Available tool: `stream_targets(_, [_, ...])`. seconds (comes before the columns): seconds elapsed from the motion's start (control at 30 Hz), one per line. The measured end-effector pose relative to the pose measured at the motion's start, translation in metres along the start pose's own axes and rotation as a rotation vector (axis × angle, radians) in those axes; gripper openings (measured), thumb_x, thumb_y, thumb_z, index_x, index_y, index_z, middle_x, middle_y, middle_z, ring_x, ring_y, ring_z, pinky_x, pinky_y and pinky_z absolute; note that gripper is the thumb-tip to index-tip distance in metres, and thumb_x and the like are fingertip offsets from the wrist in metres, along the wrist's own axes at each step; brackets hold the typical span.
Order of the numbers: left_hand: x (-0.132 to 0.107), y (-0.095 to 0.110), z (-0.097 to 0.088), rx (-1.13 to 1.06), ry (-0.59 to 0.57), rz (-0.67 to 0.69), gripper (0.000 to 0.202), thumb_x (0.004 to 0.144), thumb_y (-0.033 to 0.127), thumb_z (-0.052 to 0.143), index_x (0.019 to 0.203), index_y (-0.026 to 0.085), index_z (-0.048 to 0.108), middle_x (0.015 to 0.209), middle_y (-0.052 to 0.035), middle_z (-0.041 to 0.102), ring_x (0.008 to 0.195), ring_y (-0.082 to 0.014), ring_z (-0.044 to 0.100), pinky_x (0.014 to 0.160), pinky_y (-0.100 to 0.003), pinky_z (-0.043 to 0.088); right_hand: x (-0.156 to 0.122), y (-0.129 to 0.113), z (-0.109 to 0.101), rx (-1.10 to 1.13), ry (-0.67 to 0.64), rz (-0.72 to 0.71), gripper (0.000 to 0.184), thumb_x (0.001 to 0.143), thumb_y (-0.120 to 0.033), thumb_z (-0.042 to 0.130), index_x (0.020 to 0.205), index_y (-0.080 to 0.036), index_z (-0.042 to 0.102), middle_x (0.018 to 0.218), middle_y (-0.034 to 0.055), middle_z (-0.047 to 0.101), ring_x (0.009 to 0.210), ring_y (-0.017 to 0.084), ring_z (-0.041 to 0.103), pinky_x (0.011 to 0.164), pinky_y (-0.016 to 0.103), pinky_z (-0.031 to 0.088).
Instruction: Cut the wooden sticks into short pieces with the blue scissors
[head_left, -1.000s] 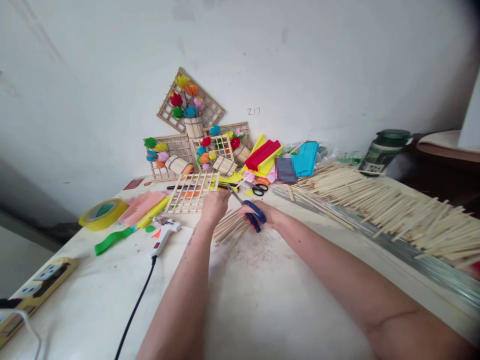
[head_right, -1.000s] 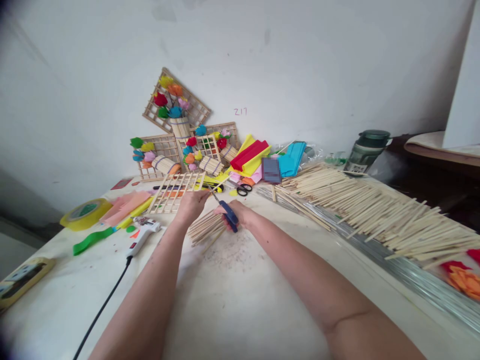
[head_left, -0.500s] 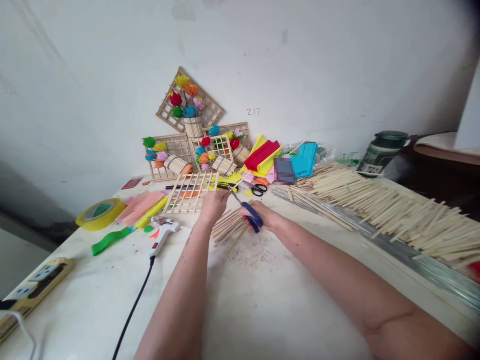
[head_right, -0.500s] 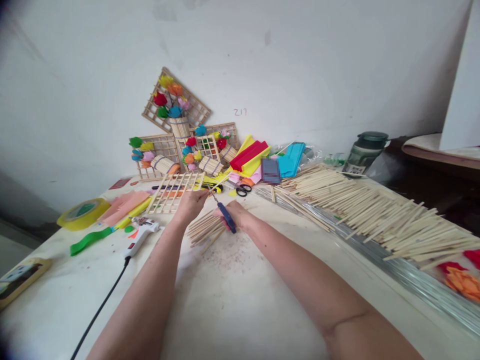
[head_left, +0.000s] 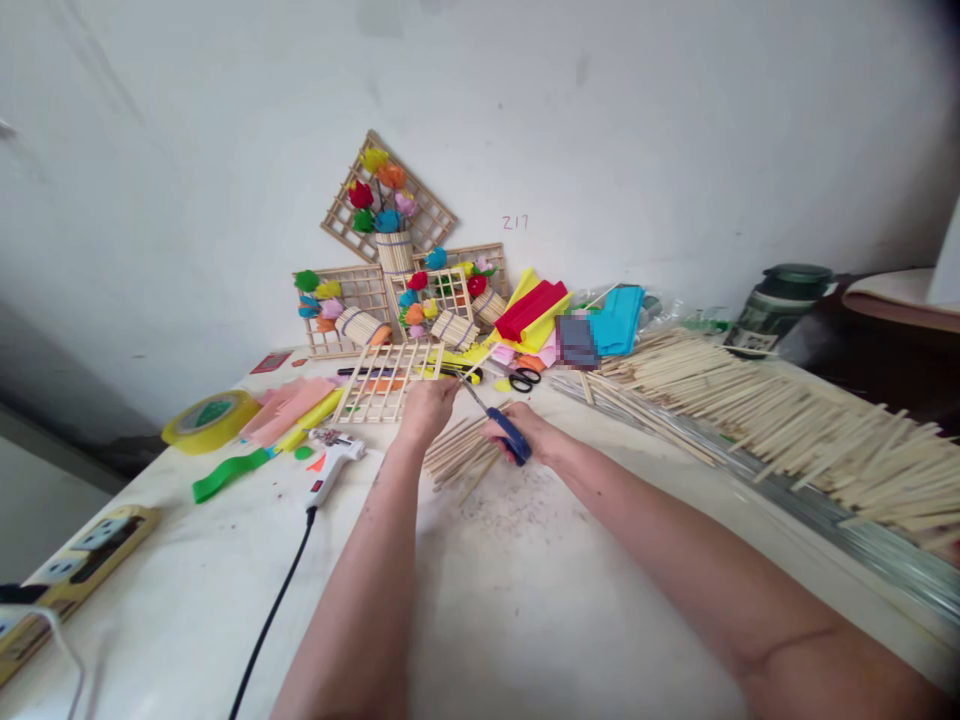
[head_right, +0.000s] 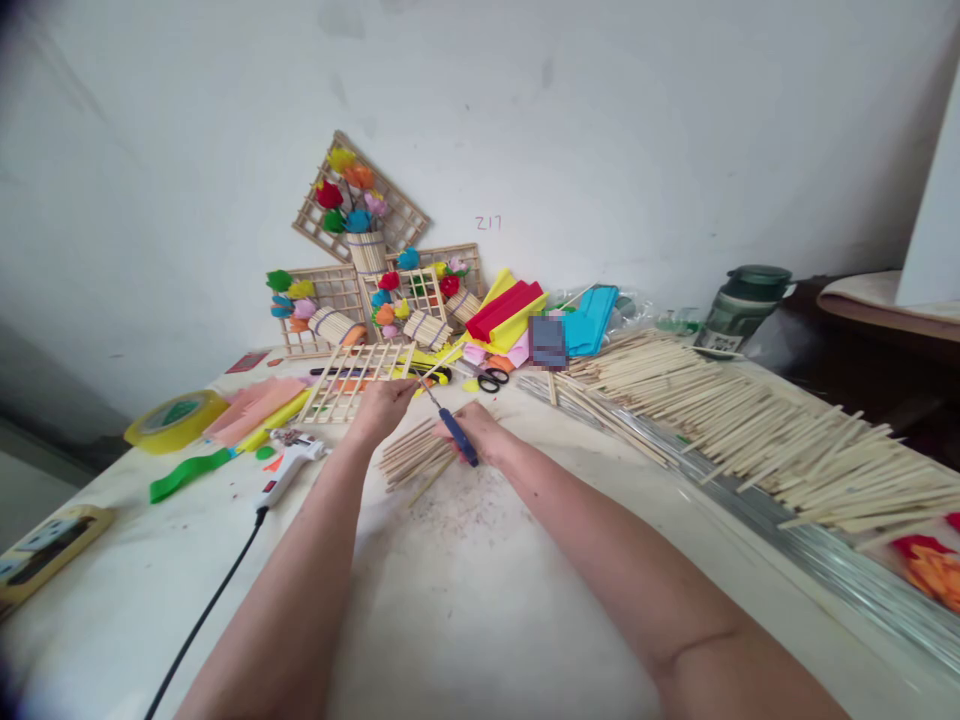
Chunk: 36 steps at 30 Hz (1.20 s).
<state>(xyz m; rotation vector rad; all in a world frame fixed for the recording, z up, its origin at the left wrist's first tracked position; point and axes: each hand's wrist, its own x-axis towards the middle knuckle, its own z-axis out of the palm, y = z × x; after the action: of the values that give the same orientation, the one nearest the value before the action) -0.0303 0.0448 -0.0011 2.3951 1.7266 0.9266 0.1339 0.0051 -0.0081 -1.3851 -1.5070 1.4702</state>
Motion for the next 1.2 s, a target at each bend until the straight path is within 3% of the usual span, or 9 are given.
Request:
stream_targets(0.53, [-0.002, 0.011, -0.010, 0.177, -0.056, -0.063, 0.033, 0.084, 0.035, 0.036, 0.089, 0.018, 0.064, 0.069, -0.0060, 0.063, 0.062, -0.0137, 0.054, 0.057, -0.022, 0.031, 0.004, 0.004, -0.004, 0.055, -0.032, 0.023, 0.019, 0.065, -0.019, 0.056, 0.049, -0.015, 0.046, 0.036, -0.0043, 0.042, 0.028, 0.007, 0.037, 0.028, 0.018, 0.029])
stream_targets(0.8, [-0.002, 0.009, -0.009, 0.172, -0.031, -0.006, 0.034, 0.083, 0.034, 0.036, 0.073, 0.019, 0.065, 0.065, -0.0040, 0.062, 0.059, -0.0122, 0.051, 0.055, -0.022, 0.028, 0.005, 0.005, -0.007, 0.071, -0.058, 0.020, 0.021, 0.066, -0.023, 0.058, 0.051, -0.014, 0.047, 0.037, -0.0033, 0.044, 0.029, 0.008, 0.040, 0.027, 0.018, 0.030])
stream_targets(1.2, [-0.001, 0.007, -0.012, 0.045, -0.088, -0.064, 0.036, 0.080, 0.035, 0.037, 0.058, 0.017, 0.059, 0.048, -0.0013, 0.052, 0.051, -0.0113, 0.046, 0.051, -0.021, 0.027, 0.002, 0.001, -0.008, 0.076, -0.083, 0.050, 0.020, 0.067, -0.023, 0.059, 0.053, -0.014, 0.048, 0.036, -0.0038, 0.045, 0.028, 0.006, 0.038, 0.027, 0.017, 0.032])
